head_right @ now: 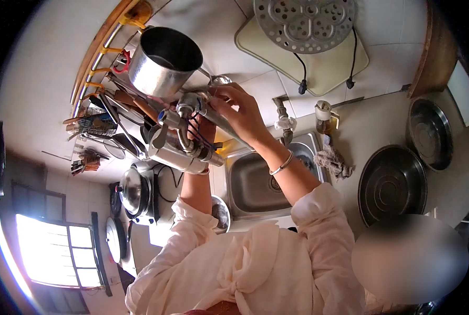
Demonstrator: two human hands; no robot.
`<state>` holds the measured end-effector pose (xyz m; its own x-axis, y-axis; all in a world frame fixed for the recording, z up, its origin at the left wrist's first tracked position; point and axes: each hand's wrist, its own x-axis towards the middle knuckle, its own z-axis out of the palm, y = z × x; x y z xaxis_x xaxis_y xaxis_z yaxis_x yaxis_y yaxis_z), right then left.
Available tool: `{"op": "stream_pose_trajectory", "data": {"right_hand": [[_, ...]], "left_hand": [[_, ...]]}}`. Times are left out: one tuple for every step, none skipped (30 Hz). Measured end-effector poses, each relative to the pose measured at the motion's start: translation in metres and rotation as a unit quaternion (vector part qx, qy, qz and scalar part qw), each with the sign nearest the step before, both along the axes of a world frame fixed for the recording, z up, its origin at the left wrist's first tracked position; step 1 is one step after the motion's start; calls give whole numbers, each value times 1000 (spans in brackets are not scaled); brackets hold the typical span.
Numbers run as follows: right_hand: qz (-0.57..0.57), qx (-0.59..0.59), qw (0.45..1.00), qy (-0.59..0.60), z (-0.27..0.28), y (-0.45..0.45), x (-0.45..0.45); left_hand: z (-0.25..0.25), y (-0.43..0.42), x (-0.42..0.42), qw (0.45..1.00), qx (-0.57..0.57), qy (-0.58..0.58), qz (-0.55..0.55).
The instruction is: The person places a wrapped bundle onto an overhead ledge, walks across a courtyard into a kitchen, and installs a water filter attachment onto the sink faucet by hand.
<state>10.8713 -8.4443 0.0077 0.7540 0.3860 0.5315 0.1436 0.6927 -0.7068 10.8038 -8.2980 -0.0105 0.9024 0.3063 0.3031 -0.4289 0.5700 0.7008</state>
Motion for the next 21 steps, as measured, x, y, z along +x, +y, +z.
{"op": "stream_pose_trajectory", "data": {"right_hand": [[29,2,999,33,5,-3,0],[56,4,996,66,12,-7,2],[84,5,992,97,19,-11,2],[119,14,986,118,20,-12,5],[153,22,978,138,20,-15,10],[187,29,969,157,20,-17,12],[183,7,975,127,20,-18,13],[177,-14,979,97,18,-19,14],[172,-37,982,68,17,-19,14],[166,-59,984,39,15,-20,14],[157,-61,985,46,14,-22,14],[148,-63,986,53,13,-23,13],[139,-64,986,60,11,-25,12],[132,-53,985,102,6,-26,12],[125,-41,981,145,-3,-25,11],[117,-30,975,188,-12,-23,11],[114,-37,973,197,-20,-22,11],[112,-43,971,206,-24,-21,10],[109,-50,969,215,-27,-20,9],[98,-40,973,205,-29,-19,9],[88,-31,976,195,-26,-20,8]], "left_hand": [[-1,1,0,1000,-2,3,-1],[-1,1,0,1000,-5,3,1],[-1,2,0,1000,-11,4,1],[-2,2,0,1000,-10,3,0],[-2,3,-1,1000,-18,4,1],[-2,2,-1,1000,-12,3,1],[-2,2,-2,1000,-1,2,2],[-2,2,-3,1000,10,0,4],[0,1,-4,1000,22,0,8],[1,0,-6,999,37,0,12],[3,-2,-7,998,55,2,15],[4,-3,-7,997,70,1,16],[4,-1,-8,996,84,-2,15],[3,2,-7,995,99,-4,13],[-3,10,-4,993,115,-14,3],[-6,17,0,991,130,-25,-8],[-11,20,1,988,149,-23,2],[-10,19,2,985,169,-21,12],[-10,16,2,980,194,-8,42],[-10,14,2,973,219,4,73],[-7,15,0,981,188,-3,37]]}}
